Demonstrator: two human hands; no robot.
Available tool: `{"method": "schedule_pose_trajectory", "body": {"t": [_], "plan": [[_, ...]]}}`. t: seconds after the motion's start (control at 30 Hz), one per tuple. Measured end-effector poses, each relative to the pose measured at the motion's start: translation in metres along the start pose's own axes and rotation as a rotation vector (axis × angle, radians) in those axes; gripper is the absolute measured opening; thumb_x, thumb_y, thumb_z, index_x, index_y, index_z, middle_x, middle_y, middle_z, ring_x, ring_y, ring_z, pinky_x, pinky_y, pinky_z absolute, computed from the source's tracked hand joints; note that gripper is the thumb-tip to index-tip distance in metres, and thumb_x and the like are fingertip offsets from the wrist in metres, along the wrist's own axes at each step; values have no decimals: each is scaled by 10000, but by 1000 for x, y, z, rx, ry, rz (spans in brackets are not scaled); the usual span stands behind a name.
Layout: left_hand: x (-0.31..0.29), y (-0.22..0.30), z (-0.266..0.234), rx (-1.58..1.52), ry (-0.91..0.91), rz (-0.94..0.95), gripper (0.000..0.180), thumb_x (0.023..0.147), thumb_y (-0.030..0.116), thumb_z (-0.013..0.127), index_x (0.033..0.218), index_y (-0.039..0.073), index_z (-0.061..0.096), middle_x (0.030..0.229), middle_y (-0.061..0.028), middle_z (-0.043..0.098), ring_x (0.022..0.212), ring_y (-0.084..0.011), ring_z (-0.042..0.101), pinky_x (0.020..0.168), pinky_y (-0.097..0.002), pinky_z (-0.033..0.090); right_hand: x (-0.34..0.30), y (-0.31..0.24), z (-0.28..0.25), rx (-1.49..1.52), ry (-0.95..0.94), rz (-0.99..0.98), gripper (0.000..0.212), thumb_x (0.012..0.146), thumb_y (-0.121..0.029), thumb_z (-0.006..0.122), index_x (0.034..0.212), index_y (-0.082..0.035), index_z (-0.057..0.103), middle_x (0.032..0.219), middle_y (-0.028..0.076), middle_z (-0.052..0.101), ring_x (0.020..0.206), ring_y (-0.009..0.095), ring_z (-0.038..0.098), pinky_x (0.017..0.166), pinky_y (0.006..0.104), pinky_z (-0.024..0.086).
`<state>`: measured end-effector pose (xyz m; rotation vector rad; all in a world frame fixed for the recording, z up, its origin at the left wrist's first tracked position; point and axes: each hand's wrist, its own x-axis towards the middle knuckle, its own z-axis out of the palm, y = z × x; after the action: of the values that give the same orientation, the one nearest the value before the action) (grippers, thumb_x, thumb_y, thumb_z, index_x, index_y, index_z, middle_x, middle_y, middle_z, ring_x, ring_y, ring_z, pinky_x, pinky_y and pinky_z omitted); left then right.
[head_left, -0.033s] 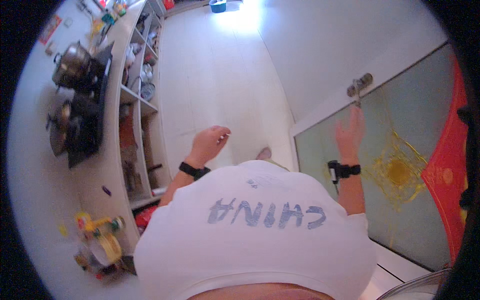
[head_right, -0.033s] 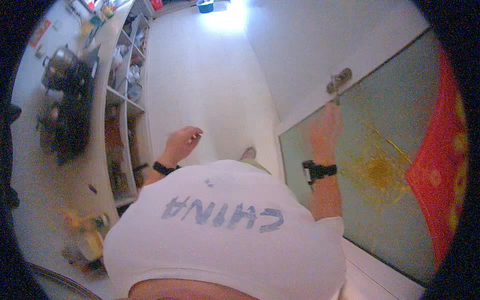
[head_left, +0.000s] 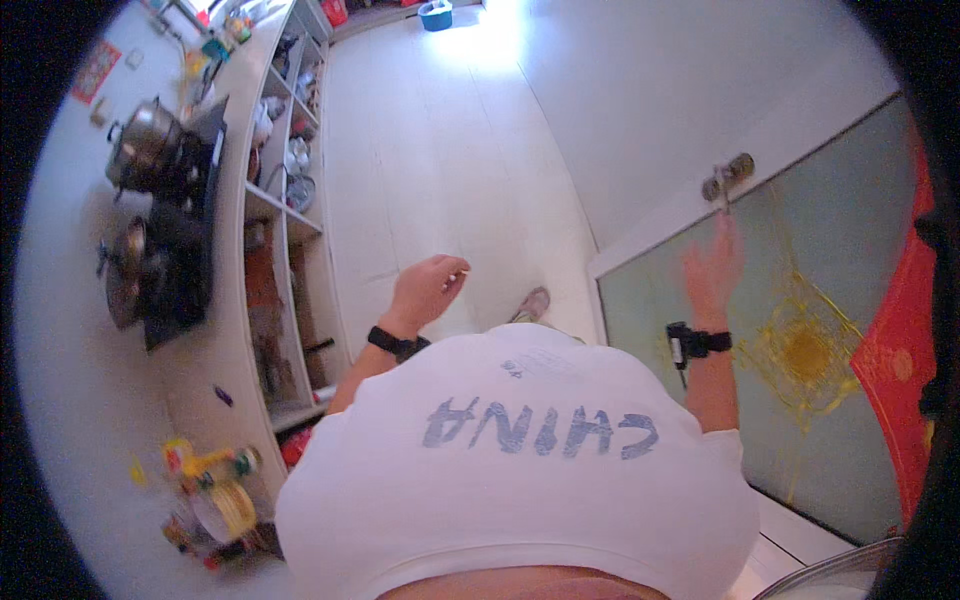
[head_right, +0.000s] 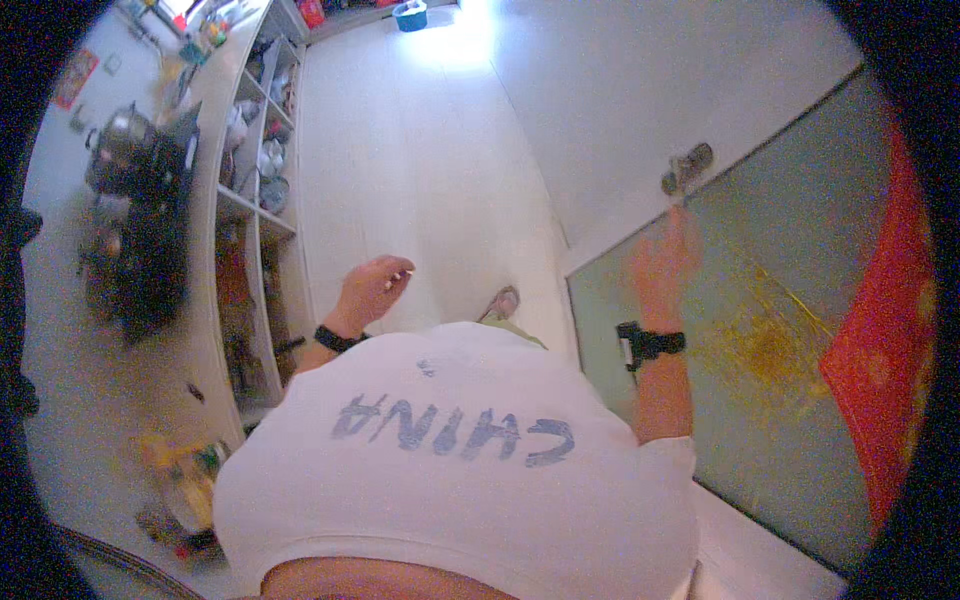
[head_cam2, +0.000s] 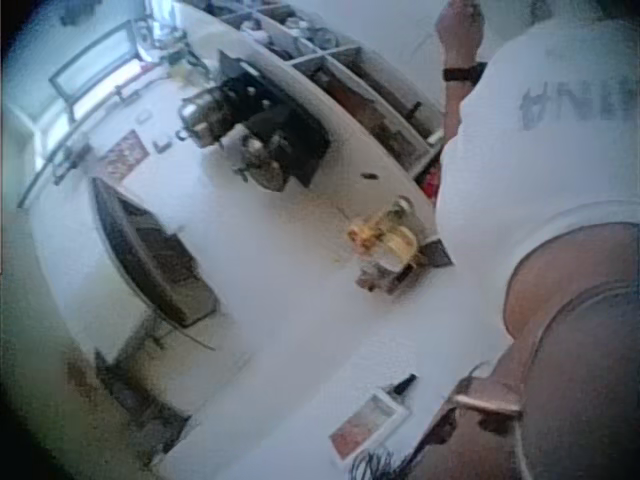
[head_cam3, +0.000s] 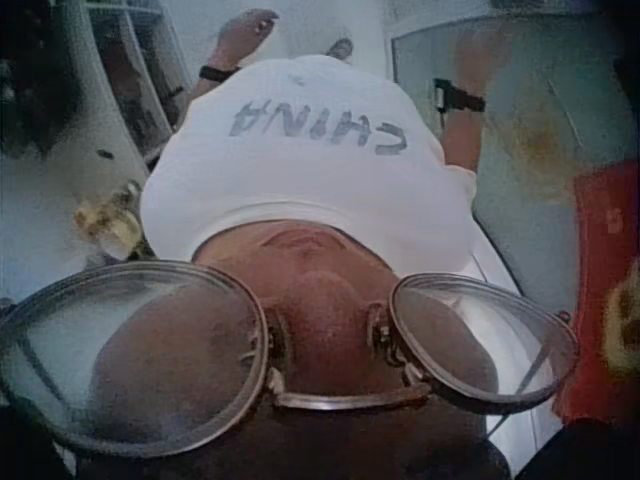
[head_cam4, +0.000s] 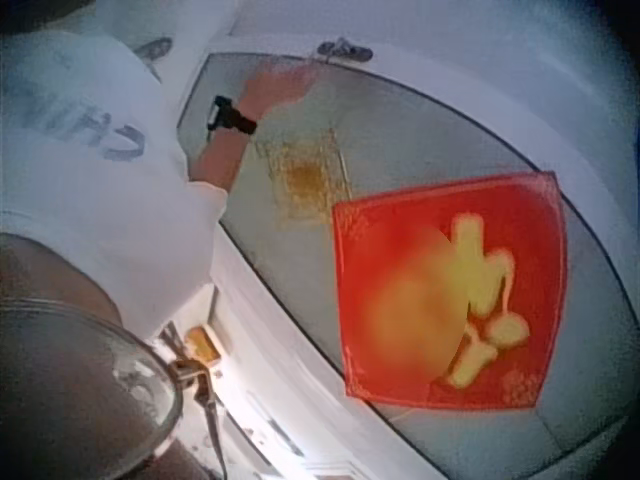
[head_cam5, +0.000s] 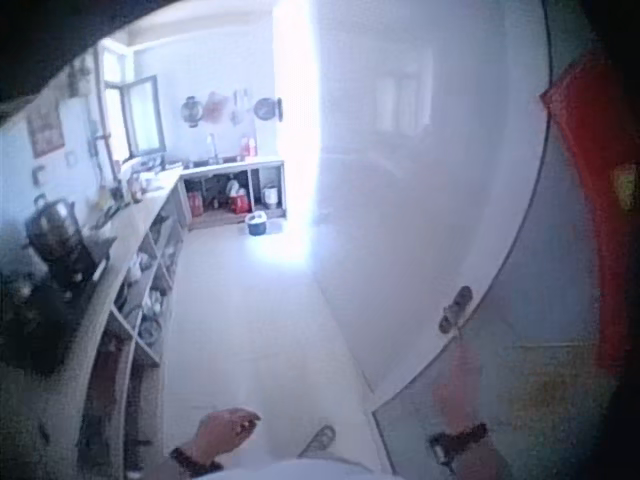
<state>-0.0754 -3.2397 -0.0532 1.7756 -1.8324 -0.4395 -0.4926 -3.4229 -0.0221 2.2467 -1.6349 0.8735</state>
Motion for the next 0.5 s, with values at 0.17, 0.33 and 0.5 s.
{"method": "schedule_pose_trajectory", "body": {"t": [0.17,0.33,0.5], "plan": [[120,-26,18,63,-85,66,122,927,165,618,1028,129,675,939,-87,694,779,-244,685,687,-370,547,55,46,54,-153,-25,295,570,838,-273,690,1311,-13,507,1226,209,604,1119,382,584,966,520,435],[253,-52,17,40,-162,152,126,927,171,621,1023,128,689,947,-90,694,762,-245,678,686,-365,546,91,47,67,-195,-55,397,450,825,-296,701,1148,-12,571,953,168,687,891,370,665,815,481,506],[352,-55,35,-42,-295,321,125,913,149,636,1022,115,687,936,-79,694,709,-238,666,635,-353,535,100,24,41,-286,-181,593,341,815,-266,699,1030,-27,585,852,149,666,806,361,650,760,475,502]]}}
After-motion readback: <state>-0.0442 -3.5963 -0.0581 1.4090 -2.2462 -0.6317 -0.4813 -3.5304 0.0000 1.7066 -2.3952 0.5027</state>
